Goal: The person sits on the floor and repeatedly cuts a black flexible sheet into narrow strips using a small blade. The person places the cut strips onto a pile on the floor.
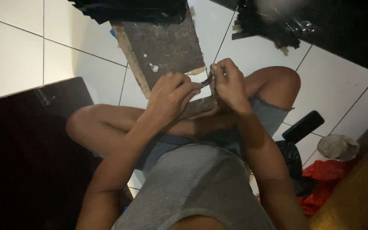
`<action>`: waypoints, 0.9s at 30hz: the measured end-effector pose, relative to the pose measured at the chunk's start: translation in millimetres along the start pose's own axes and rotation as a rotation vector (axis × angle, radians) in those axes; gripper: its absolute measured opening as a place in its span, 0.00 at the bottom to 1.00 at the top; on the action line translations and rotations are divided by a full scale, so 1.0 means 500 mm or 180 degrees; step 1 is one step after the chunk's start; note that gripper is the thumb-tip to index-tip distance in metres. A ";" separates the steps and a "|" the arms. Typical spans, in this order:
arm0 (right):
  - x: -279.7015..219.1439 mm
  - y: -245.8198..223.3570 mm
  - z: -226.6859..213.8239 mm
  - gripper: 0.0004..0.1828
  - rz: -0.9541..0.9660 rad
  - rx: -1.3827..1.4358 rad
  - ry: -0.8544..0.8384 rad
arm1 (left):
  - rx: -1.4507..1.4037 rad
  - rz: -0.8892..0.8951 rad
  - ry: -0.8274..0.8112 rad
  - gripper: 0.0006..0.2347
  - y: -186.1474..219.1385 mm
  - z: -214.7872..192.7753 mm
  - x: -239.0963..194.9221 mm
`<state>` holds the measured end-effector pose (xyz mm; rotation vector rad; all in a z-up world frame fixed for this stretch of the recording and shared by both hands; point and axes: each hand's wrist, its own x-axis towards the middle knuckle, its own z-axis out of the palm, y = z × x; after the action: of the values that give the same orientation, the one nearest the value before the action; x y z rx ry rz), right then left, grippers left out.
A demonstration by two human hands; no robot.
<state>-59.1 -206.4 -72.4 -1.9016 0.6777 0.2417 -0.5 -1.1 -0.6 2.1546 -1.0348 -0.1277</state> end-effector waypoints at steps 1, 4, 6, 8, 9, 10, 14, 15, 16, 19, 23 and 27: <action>0.002 0.000 0.000 0.15 -0.0205 -0.0112 0.0069 | 0.0051 0.0009 -0.0015 0.05 -0.001 0.001 0.001; 0.006 0.006 0.000 0.16 -0.0573 -0.0378 0.0146 | 0.0049 0.0057 0.0081 0.05 0.000 0.002 -0.003; 0.012 0.010 0.001 0.17 -0.0499 -0.0454 0.0056 | 0.0028 0.0041 0.0087 0.05 -0.001 0.002 -0.004; 0.015 0.015 0.005 0.16 -0.0591 -0.0520 0.0132 | 0.0024 0.0044 0.0088 0.05 -0.001 0.002 -0.002; 0.015 0.017 0.006 0.16 -0.0634 -0.0557 0.0170 | 0.0026 0.0050 0.0087 0.05 -0.001 0.003 -0.001; 0.017 0.020 0.006 0.15 -0.0682 -0.0571 0.0185 | 0.0028 0.0056 0.0086 0.05 -0.002 0.003 0.000; 0.028 0.028 0.010 0.14 -0.0633 -0.0529 0.0121 | 0.0059 0.0080 0.0063 0.05 -0.003 0.003 0.003; 0.031 0.031 0.011 0.14 -0.0559 -0.0491 0.0072 | 0.0043 0.0061 0.0083 0.05 -0.001 0.002 0.002; 0.034 0.032 0.012 0.14 -0.0713 -0.0468 0.0102 | 0.0027 0.0041 0.0103 0.04 0.001 0.002 0.001; 0.045 0.034 0.012 0.13 -0.0871 -0.0480 0.0102 | 0.0046 0.0035 0.0036 0.05 0.002 0.001 0.001; 0.050 0.035 0.012 0.14 -0.0619 -0.0565 0.0006 | 0.0070 0.0030 -0.0011 0.05 0.000 0.004 0.003; 0.055 0.035 0.014 0.15 -0.0933 -0.0641 0.0161 | 0.0075 0.0054 0.0024 0.06 -0.002 0.004 0.003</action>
<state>-45.5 -214.4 -101.5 -2.1778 0.4116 0.0771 0.4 -2.9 -2.7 2.1654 -1.0547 -0.0998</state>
